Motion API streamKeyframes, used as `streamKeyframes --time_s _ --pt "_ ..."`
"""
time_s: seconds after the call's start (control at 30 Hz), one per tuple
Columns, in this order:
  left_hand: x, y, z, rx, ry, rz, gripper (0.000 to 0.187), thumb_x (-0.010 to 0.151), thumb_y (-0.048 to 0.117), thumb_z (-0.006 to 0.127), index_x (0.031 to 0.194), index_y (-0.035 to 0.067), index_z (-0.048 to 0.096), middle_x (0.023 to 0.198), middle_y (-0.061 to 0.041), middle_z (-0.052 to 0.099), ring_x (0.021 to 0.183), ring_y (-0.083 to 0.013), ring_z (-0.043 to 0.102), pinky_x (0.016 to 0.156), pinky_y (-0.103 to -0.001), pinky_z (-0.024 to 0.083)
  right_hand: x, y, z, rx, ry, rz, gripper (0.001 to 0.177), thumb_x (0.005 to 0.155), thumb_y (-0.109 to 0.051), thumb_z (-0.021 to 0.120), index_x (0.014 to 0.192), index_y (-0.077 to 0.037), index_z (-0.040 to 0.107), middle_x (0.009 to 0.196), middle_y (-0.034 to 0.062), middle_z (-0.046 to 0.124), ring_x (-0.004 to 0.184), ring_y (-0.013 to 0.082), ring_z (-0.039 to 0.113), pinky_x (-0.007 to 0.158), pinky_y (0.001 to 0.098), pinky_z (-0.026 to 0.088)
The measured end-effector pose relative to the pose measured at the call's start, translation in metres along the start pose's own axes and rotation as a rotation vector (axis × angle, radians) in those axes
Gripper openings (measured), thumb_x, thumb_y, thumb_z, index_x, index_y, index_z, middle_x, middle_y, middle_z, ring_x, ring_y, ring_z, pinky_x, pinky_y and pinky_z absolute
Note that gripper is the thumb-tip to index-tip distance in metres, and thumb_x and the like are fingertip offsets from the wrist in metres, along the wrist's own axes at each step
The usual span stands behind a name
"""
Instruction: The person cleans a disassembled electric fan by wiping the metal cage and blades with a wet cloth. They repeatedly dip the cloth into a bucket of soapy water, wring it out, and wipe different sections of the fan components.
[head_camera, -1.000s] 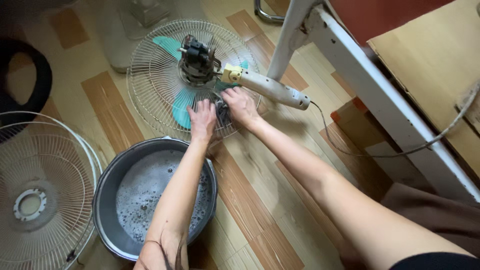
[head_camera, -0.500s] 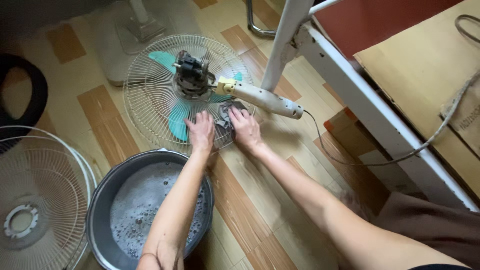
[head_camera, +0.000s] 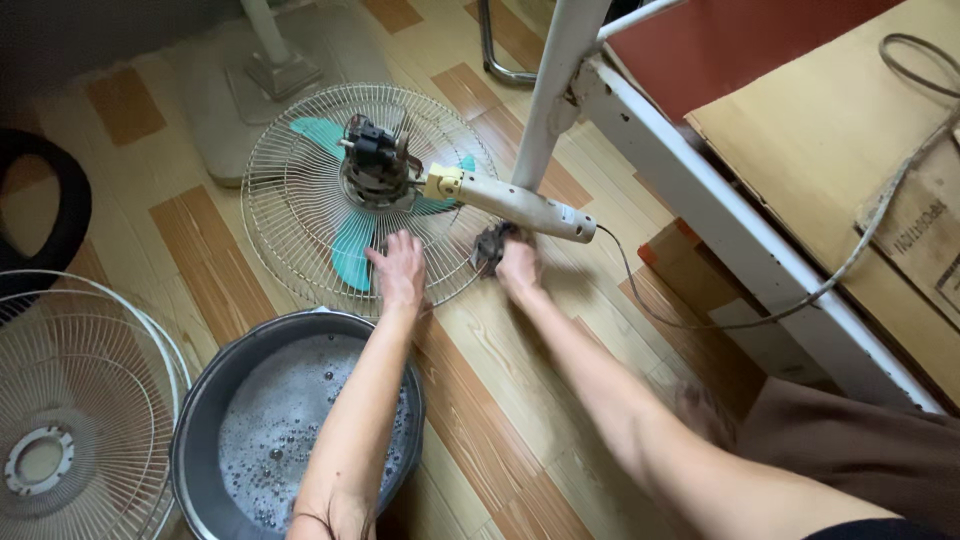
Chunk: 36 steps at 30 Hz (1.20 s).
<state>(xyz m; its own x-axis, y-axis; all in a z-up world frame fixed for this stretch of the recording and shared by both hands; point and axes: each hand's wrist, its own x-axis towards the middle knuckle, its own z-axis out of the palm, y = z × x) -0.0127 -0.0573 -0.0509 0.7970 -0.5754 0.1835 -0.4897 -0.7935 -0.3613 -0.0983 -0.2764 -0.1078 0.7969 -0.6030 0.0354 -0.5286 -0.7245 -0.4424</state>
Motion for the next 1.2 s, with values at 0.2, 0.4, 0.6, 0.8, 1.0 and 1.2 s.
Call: streamKeyframes --time_s 0.2,0.4,0.6,0.8,1.0,1.2 --pt "-0.001 -0.001 -0.003 0.043 -0.043 0.019 0.034 0.093 0.024 0.064 0.125 0.015 0.057 0.121 -0.006 0.051 0.119 -0.0231 0.050 0.100 -0.065 0.046 -0.055 -0.017 0.013 -0.078 0.114 -0.322 0.016 0.080 -0.007 0.063 0.095 -0.002 0.069 0.103 0.0234 0.070 0.098 0.0426 0.067 0.081 0.0533 0.057" --pt "0.001 -0.003 -0.004 0.024 0.002 0.009 0.033 0.093 0.026 0.064 0.124 0.015 0.058 0.121 -0.006 0.051 0.118 -0.0227 0.050 0.100 -0.065 0.046 -0.026 -0.048 -0.081 0.250 0.038 -0.327 0.020 0.076 -0.005 0.059 0.093 -0.001 0.068 0.086 0.0232 0.070 0.082 0.0414 0.069 0.078 0.0517 0.058" --pt "0.001 0.002 0.001 0.007 0.025 -0.010 0.030 0.094 0.024 0.062 0.124 0.017 0.060 0.120 -0.004 0.052 0.118 -0.0229 0.051 0.100 -0.066 0.045 0.026 -0.134 -0.129 0.174 0.426 -0.560 0.048 0.071 0.000 0.059 0.119 -0.002 0.065 0.121 0.0176 0.064 0.111 0.0401 0.058 0.096 0.0462 0.052" --pt "0.003 0.000 0.006 0.013 0.027 0.000 0.032 0.092 0.025 0.060 0.123 0.017 0.060 0.120 -0.004 0.053 0.118 -0.0238 0.051 0.098 -0.066 0.045 -0.001 -0.142 -0.108 -0.098 0.459 -0.698 0.038 0.080 0.001 0.064 0.116 -0.010 0.070 0.126 0.0088 0.064 0.114 0.0335 0.057 0.094 0.0460 0.052" --pt "0.003 0.002 0.015 0.010 0.033 -0.009 0.030 0.095 0.026 0.059 0.124 0.019 0.061 0.121 -0.004 0.054 0.118 -0.0239 0.051 0.098 -0.067 0.046 -0.017 -0.124 -0.070 -0.178 0.392 -0.843 0.038 0.083 -0.006 0.069 0.121 -0.009 0.069 0.132 0.0064 0.064 0.112 0.0309 0.059 0.083 0.0422 0.053" --pt "0.004 0.004 0.006 0.028 0.052 -0.018 0.036 0.088 0.026 0.061 0.123 0.019 0.060 0.122 -0.003 0.054 0.119 -0.0228 0.050 0.096 -0.065 0.045 -0.046 -0.121 -0.080 0.041 0.094 -0.751 0.046 0.080 -0.002 0.066 0.123 -0.016 0.071 0.126 0.0057 0.064 0.115 0.0315 0.062 0.089 0.0411 0.059"
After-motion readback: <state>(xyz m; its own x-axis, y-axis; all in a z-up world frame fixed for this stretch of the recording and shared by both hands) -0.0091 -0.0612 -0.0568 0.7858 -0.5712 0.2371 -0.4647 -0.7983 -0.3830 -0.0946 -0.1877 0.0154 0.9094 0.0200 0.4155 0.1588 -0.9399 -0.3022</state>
